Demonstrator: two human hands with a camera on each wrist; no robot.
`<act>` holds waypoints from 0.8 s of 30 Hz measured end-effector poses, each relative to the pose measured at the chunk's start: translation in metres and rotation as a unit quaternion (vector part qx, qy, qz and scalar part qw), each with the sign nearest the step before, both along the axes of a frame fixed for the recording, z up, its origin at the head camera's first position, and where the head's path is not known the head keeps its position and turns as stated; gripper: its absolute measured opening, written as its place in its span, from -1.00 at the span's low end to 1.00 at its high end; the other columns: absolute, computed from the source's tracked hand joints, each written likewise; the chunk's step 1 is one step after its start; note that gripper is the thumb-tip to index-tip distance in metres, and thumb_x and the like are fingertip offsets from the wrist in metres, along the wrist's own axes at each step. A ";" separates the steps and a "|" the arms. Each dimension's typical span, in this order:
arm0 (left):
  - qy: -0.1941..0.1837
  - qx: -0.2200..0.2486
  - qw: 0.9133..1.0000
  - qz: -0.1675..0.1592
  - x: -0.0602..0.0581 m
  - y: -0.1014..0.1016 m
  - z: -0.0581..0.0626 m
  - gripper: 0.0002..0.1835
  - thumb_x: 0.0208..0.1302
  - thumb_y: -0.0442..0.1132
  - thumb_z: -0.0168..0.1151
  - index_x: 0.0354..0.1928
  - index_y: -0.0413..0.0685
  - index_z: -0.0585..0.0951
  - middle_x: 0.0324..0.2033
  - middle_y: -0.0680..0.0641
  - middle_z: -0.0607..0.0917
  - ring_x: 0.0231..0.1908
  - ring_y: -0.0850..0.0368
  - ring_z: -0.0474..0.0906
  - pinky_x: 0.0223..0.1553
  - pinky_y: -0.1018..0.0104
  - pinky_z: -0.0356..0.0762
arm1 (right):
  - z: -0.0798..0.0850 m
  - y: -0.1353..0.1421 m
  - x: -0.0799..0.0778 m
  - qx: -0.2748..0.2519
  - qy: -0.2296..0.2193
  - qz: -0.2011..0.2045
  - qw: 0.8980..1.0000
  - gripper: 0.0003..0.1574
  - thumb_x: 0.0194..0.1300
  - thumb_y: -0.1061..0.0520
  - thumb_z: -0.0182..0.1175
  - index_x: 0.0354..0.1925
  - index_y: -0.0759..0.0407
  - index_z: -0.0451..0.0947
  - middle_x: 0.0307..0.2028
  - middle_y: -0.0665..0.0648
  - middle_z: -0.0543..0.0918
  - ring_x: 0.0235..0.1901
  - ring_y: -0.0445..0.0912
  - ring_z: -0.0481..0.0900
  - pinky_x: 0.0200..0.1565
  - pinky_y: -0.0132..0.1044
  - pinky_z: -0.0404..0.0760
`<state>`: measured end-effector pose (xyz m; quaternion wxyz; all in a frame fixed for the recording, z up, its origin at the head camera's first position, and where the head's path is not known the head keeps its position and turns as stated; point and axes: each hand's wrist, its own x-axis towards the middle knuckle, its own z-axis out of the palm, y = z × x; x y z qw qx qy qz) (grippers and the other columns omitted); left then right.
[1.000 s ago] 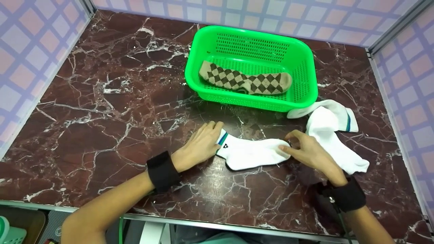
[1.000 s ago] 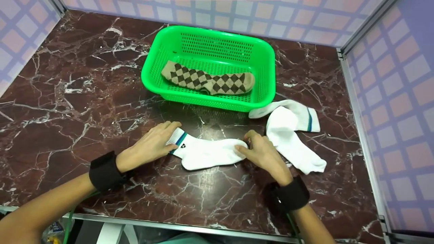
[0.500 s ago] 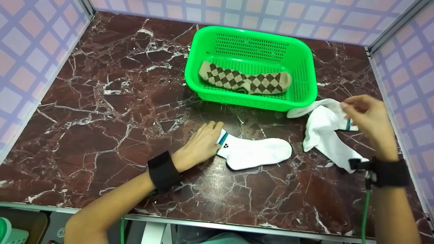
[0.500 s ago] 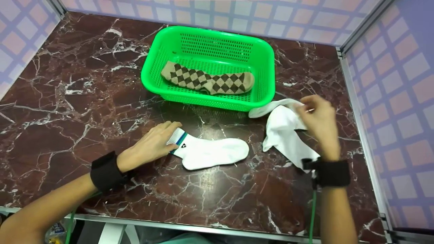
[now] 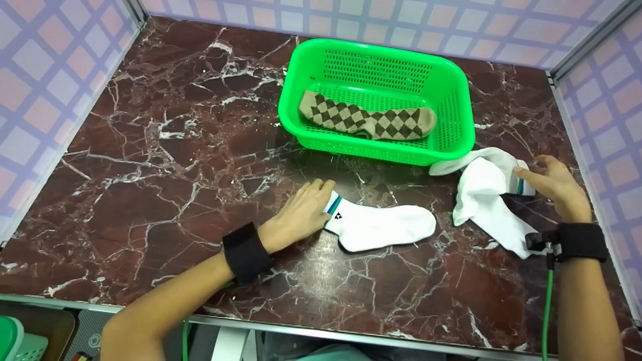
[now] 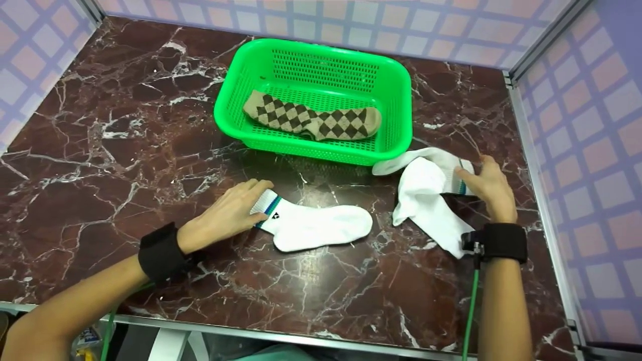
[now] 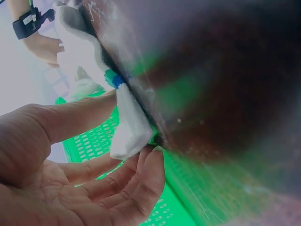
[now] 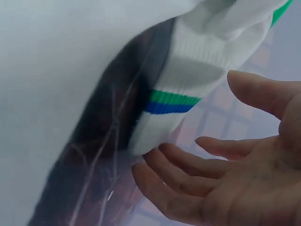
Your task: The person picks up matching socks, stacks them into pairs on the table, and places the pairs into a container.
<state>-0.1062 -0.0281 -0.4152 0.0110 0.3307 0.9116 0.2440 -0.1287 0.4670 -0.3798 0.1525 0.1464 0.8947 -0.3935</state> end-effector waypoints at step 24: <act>0.077 0.006 0.997 0.025 0.000 0.010 0.037 -0.54 0.24 -0.26 0.28 0.15 -0.24 0.45 -0.08 -0.18 0.57 -0.17 -0.07 0.46 -0.31 0.16 0.52 | 0.016 -0.013 0.020 -0.049 0.142 -0.133 0.980 -0.68 0.29 0.06 0.26 -0.15 0.23 0.40 -0.45 -0.20 0.53 -0.48 -0.30 0.50 -0.52 -0.46 0.51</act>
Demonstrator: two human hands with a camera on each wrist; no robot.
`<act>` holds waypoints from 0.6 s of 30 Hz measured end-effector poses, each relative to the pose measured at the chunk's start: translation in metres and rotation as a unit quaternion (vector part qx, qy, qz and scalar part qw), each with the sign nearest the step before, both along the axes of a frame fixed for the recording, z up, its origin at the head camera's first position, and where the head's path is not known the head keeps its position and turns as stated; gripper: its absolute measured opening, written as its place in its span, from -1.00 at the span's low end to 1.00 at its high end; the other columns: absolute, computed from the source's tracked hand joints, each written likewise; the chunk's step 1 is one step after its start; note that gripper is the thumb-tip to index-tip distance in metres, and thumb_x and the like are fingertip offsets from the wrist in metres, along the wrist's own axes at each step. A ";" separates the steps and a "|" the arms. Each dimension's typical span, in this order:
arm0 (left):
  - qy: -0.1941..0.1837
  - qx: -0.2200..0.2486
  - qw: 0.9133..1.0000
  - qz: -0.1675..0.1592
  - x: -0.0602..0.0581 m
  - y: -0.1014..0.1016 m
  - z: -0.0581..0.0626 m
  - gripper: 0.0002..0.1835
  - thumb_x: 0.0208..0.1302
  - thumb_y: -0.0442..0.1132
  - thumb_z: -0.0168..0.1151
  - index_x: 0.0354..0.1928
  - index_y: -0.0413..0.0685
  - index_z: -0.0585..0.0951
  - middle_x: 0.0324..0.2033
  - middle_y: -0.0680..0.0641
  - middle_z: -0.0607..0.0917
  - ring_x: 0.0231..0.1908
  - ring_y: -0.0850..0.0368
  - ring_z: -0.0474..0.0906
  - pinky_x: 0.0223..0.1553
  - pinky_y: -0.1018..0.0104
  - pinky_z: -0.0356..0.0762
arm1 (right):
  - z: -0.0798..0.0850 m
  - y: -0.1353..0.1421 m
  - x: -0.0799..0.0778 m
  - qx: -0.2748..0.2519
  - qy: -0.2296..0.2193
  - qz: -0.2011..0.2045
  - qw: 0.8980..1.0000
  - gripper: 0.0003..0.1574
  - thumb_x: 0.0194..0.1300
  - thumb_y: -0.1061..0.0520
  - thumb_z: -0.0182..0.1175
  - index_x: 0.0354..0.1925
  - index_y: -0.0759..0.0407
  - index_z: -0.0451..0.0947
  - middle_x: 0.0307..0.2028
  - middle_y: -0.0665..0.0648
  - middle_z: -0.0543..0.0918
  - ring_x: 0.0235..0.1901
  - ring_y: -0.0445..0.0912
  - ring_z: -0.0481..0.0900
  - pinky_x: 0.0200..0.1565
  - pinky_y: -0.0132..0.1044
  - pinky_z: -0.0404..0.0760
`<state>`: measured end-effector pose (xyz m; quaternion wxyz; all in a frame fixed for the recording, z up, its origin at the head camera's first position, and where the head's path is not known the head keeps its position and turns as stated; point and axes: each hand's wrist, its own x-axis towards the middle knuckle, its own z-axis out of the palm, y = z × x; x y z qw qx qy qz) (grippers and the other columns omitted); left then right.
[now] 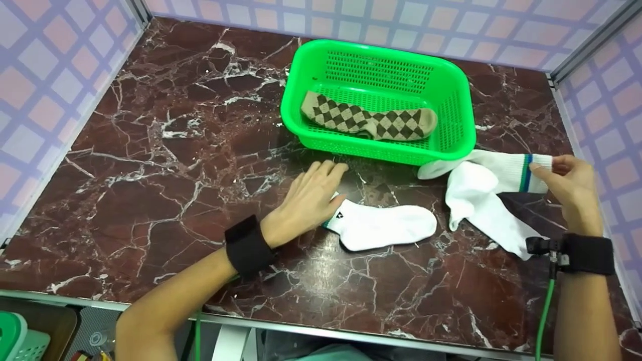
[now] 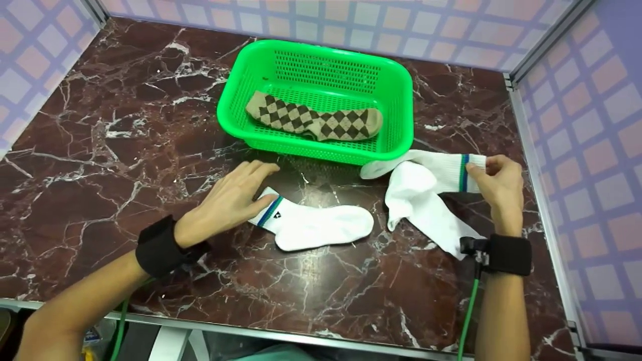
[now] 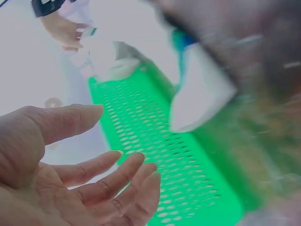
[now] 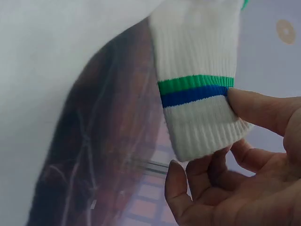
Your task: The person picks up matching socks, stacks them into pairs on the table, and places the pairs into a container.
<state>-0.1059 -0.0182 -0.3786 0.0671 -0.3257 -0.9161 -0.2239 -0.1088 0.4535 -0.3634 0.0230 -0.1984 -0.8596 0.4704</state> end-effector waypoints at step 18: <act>-0.028 0.064 0.992 -0.106 0.015 0.072 0.060 -0.63 0.36 -0.21 0.14 0.15 -0.18 0.48 0.00 -0.11 0.61 -0.07 0.11 0.52 -0.03 0.39 0.48 | 0.080 -0.086 0.053 -0.213 0.342 -0.146 0.904 -0.69 -0.03 0.37 0.46 -0.33 0.42 0.53 -0.27 0.25 0.65 -0.39 -0.06 0.53 -0.50 -0.42 0.45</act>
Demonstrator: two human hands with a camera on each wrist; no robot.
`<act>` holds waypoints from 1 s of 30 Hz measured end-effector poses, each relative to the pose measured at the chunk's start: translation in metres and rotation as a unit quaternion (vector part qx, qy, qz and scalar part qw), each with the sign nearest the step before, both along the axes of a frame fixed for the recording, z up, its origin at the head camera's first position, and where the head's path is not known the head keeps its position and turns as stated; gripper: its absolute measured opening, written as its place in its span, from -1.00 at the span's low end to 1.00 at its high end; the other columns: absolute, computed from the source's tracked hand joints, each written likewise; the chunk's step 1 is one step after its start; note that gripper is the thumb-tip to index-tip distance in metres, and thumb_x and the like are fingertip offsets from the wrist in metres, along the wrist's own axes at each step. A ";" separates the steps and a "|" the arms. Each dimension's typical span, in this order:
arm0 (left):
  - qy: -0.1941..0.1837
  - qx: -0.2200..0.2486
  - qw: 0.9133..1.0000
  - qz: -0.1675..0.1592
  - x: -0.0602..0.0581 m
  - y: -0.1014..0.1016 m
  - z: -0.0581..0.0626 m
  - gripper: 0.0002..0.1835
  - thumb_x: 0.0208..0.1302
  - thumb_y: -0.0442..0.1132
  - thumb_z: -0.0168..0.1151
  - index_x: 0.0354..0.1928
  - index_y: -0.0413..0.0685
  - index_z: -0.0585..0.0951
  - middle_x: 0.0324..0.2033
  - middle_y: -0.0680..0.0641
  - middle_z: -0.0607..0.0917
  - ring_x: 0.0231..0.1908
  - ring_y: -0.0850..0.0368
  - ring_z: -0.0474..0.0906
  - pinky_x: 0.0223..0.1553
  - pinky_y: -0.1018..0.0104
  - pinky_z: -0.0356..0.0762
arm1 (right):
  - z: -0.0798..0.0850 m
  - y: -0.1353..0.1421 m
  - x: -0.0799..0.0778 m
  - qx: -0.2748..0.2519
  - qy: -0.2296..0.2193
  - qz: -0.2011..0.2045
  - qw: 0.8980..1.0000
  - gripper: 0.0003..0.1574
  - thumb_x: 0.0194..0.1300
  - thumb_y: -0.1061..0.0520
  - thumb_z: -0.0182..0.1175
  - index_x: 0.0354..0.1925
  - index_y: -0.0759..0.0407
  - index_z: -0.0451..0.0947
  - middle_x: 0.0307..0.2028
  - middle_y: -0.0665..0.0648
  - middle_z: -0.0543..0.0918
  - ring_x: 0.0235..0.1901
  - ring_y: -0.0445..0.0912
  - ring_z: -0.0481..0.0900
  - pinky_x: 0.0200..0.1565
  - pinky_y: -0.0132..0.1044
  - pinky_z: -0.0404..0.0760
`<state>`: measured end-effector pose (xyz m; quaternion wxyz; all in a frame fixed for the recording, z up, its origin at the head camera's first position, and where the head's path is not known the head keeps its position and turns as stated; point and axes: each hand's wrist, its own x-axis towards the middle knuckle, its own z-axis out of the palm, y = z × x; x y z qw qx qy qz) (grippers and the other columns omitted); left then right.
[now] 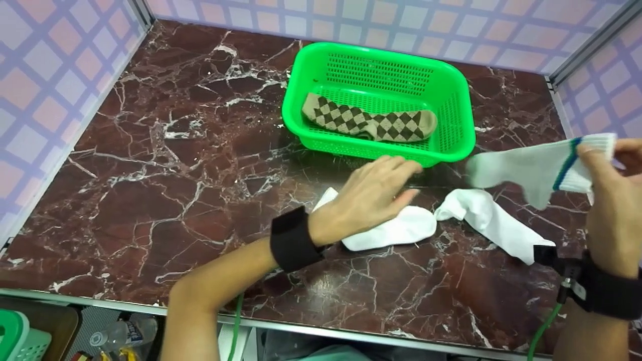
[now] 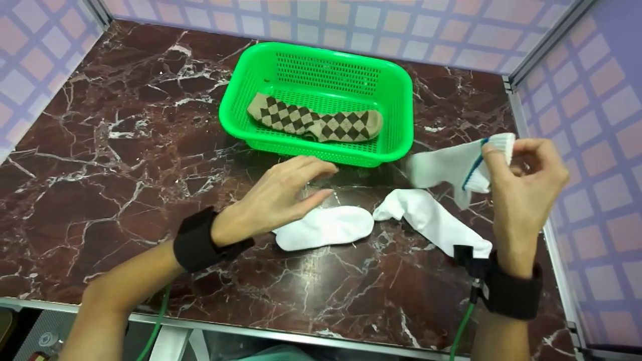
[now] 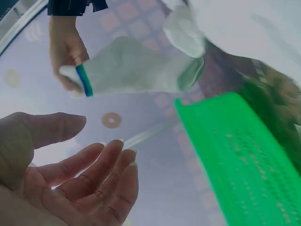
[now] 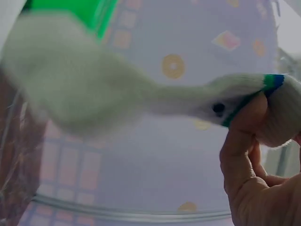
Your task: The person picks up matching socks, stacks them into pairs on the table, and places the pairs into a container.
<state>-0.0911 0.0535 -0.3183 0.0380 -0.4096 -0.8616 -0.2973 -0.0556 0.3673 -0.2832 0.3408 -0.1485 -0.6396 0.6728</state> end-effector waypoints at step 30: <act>0.216 0.062 0.972 0.070 0.026 0.040 0.044 -0.80 0.37 -0.24 0.14 -0.03 -0.04 0.65 -0.17 0.04 0.73 -0.25 0.22 0.60 -0.30 0.50 0.46 | -0.020 -0.128 0.024 -0.031 0.217 0.223 0.950 -0.90 0.13 0.53 0.09 -0.36 0.66 0.42 -0.36 0.38 0.60 -0.34 0.05 0.56 -0.20 -0.24 0.58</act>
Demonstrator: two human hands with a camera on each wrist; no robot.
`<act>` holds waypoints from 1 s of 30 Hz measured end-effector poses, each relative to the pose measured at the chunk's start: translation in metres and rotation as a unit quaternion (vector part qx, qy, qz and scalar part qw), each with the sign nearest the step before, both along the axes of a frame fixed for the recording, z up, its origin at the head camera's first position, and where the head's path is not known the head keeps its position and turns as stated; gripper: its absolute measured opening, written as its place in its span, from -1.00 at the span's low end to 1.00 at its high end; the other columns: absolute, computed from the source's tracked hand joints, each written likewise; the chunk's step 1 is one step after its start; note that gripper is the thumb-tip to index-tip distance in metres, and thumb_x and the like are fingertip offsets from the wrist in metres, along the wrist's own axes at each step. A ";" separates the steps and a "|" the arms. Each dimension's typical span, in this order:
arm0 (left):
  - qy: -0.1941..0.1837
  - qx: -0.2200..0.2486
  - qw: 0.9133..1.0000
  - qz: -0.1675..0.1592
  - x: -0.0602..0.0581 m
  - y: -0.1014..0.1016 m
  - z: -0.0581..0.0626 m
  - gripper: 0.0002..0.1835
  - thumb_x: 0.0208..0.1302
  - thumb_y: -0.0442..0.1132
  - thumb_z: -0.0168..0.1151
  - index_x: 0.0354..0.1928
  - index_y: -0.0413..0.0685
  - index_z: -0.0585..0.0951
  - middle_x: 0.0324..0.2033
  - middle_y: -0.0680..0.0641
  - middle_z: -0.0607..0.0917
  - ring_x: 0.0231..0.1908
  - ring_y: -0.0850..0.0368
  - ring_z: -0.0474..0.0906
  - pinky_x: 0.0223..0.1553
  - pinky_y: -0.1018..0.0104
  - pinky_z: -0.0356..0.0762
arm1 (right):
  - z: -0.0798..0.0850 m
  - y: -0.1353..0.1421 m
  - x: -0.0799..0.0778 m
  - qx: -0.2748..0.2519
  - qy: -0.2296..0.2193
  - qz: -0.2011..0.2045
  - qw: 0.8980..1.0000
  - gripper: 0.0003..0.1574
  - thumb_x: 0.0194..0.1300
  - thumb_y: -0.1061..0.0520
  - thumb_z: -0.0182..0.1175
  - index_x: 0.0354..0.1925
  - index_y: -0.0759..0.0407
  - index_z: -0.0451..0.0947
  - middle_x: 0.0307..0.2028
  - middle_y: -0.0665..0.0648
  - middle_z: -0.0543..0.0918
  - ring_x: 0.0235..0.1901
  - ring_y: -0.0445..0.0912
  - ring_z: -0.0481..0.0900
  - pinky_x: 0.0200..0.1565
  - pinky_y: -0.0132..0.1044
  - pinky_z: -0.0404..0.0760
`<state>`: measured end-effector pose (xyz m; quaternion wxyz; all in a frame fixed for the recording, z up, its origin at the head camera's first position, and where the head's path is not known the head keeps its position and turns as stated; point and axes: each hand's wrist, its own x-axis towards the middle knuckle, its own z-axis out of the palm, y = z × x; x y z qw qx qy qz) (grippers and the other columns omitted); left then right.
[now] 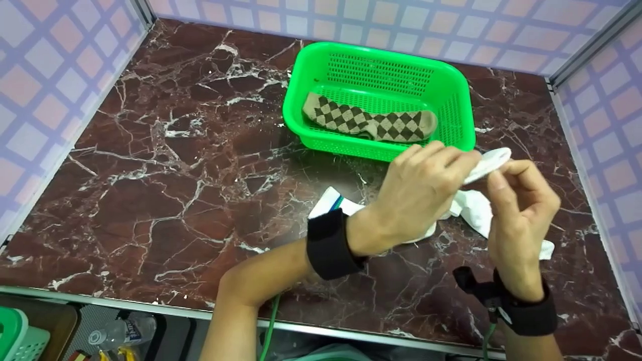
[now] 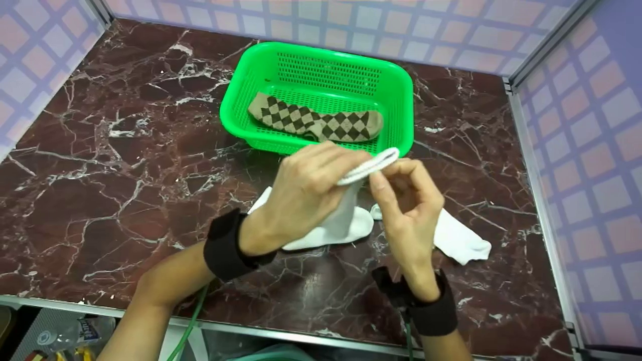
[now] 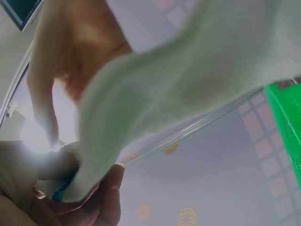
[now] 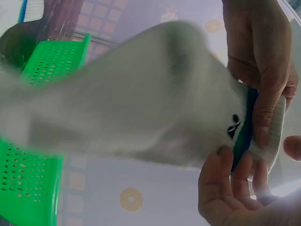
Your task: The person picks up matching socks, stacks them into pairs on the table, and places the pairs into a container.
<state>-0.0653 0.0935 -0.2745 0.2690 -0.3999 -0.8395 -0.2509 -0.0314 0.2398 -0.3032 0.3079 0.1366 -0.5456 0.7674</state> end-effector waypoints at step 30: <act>-0.191 0.307 0.924 -0.128 -0.033 -0.068 -0.004 -0.85 0.29 -0.43 0.20 -0.15 -0.40 0.59 -0.19 -0.28 0.69 -0.13 0.13 0.66 -0.06 0.43 0.53 | -0.088 0.038 0.013 0.278 -0.094 0.228 0.928 -0.49 0.00 0.69 0.17 -0.02 0.52 0.51 -0.23 0.33 0.65 -0.35 -0.09 0.62 -0.36 -0.37 0.59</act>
